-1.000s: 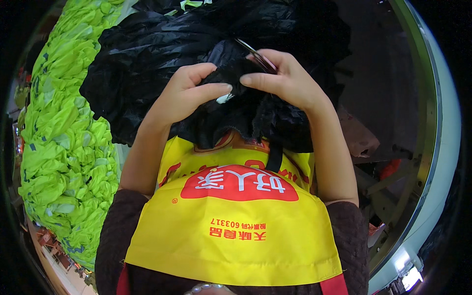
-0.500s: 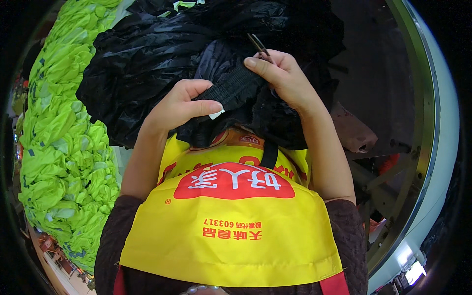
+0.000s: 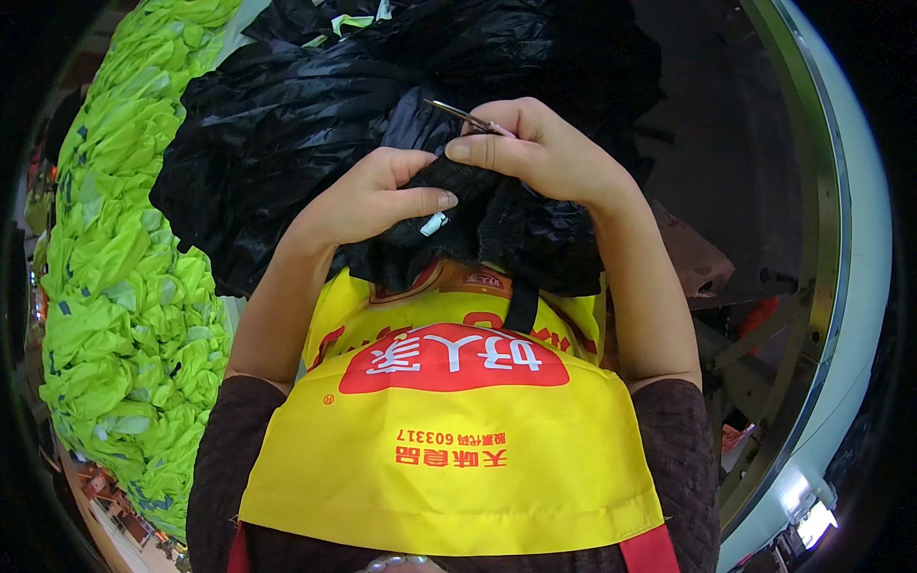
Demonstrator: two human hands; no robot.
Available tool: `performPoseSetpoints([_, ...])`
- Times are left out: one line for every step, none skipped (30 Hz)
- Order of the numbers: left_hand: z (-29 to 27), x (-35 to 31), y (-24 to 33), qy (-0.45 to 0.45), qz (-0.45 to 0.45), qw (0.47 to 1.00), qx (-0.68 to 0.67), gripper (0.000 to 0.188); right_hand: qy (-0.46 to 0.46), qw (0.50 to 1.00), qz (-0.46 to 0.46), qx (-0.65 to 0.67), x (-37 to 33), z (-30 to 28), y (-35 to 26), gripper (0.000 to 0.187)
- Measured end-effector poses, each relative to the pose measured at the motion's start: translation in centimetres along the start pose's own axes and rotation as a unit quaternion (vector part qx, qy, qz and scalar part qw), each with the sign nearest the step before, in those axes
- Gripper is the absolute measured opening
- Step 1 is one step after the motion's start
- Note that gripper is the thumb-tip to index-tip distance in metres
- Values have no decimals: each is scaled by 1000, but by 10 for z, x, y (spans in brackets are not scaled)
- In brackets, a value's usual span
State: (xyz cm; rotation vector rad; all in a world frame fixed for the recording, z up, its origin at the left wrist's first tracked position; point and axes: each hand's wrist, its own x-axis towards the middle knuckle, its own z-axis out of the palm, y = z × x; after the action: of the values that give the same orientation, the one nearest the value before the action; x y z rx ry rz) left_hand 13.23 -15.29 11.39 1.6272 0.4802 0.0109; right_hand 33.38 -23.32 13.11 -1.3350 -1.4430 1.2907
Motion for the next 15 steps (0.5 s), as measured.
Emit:
performPoseSetpoints([-1,-1,1,-15,-4,1000,-5,12,2,1000,-1,-18,2,-1,-1,21])
performPoseSetpoints([0,-2,3,-5,14,1000,-26,12,28,999,-11,-20,4,-6,3,20])
performPoseSetpoints([2,-5,4,6,31,998,-47,11,58,998,-23,-11,7,-8,5,19])
performPoseSetpoints([3,-7,6,17,50,996,-67,12,57,998,-10,1,11,-13,9,20])
performPoseSetpoints([5,-7,5,33,74,992,-95,11,56,998,4,13,13,-17,12,21])
performPoseSetpoints([9,-6,2,49,99,986,-123,11,54,997,17,45,15,-14,12,21])
performPoseSetpoints([10,-5,1,64,123,979,-148,10,51,995,28,79,17,-9,12,21])
performPoseSetpoints([11,-6,2,70,106,975,-182,11,48,994,45,92,18,-7,10,22])
performPoseSetpoints([13,-4,1,95,137,973,-163,10,58,992,51,98,19,-4,13,21])
performPoseSetpoints([15,-1,-3,118,166,968,-145,9,51,989,64,127,21,0,18,21])
performPoseSetpoints([16,2,-4,141,197,962,-127,8,45,984,78,153,22,3,23,20])
performPoseSetpoints([13,3,0,181,224,957,-25,13,62,976,71,194,24,9,26,19])
performPoseSetpoints([10,4,0,209,239,946,57,14,74,963,76,249,28,13,28,18])
performPoseSetpoints([7,5,-1,235,253,928,138,15,76,956,72,275,27,14,27,17])
performPoseSetpoints([5,6,-1,260,265,902,218,17,79,948,68,302,26,17,22,17])
